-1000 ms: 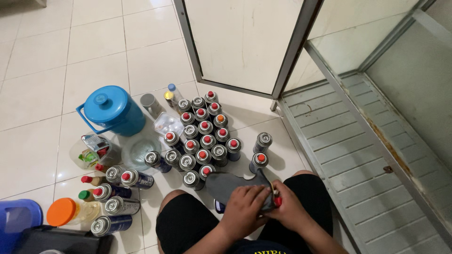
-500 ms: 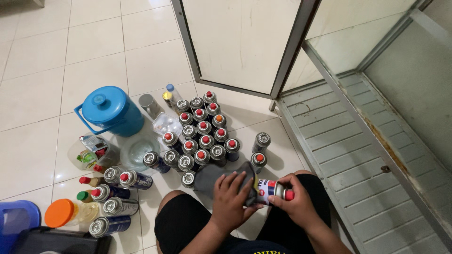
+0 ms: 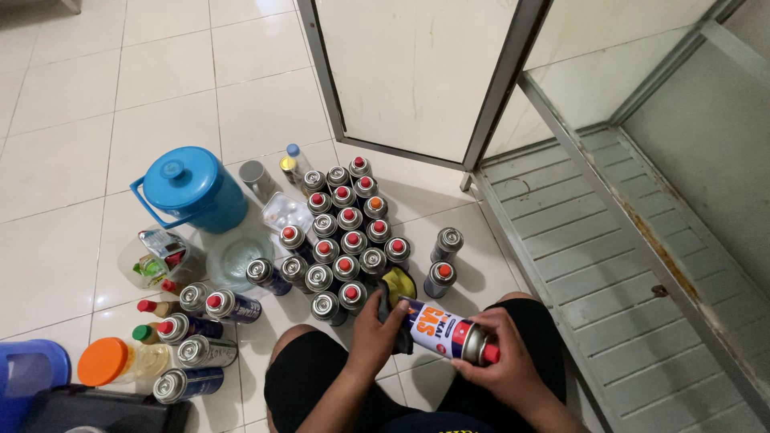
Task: The person sits on the floor and wipes several aerosol cans with a yellow cloth. They pick up each can, wipe it thoroughly, and place it back on the floor among the others.
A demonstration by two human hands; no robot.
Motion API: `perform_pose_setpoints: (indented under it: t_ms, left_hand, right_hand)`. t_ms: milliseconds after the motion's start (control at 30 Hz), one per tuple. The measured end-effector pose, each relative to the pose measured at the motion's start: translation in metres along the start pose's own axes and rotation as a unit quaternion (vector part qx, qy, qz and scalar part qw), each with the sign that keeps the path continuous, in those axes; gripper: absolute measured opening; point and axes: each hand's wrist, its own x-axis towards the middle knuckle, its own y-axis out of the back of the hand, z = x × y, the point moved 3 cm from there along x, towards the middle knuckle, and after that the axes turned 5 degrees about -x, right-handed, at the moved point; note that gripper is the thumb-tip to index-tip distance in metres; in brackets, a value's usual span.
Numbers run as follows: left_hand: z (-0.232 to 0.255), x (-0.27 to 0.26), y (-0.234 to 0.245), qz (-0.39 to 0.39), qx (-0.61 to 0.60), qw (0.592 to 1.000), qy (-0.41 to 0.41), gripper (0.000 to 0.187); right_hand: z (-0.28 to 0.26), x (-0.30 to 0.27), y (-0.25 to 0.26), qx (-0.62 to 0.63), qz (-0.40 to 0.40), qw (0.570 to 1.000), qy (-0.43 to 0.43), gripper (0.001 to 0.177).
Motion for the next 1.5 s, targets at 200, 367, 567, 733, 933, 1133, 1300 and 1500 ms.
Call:
perform_pose_setpoints:
  t_ms: [200, 367, 567, 733, 933, 1133, 1300, 1500]
  left_hand:
    - [-0.005, -0.004, 0.000, -0.024, -0.073, 0.997, 0.030, 0.041]
    - [-0.008, -0.003, -0.003, -0.030, -0.171, 0.984, 0.049, 0.035]
    - [-0.008, -0.010, -0.005, -0.003, -0.174, 0.979, 0.110, 0.039]
    - [0.001, -0.022, 0.001, 0.043, 0.123, 0.980, -0.151, 0.035]
    - [0.006, -0.033, -0.004, 0.073, 0.297, 0.890, -0.339, 0.032]
    - [0.024, -0.038, -0.013, 0.010, 0.341, 0.837, -0.428, 0.051]
    - [0.026, -0.050, -0.027, -0.085, 0.351, 0.820, -0.444, 0.056]
    - [0.008, -0.057, -0.024, -0.188, 0.195, 0.864, -0.424, 0.045]
  right_hand:
    - [-0.011, -0.007, 0.004, -0.065, 0.040, 0.991, 0.105, 0.079]
    - [-0.022, -0.009, 0.011, -0.119, 0.047, 0.979, 0.161, 0.083]
    - [-0.022, -0.003, 0.020, -0.099, -0.001, 0.987, 0.126, 0.083]
    - [-0.017, 0.002, 0.024, -0.080, -0.015, 0.993, 0.085, 0.077]
    - [0.009, -0.005, 0.006, 0.033, 0.019, 0.996, -0.084, 0.069]
    - [0.040, -0.011, -0.022, 0.300, 0.039, 0.929, -0.213, 0.050]
    - [0.066, -0.015, -0.035, 0.380, 0.051, 0.889, -0.250, 0.043]
    - [0.088, -0.010, -0.021, 0.395, 0.099, 0.895, -0.181, 0.044]
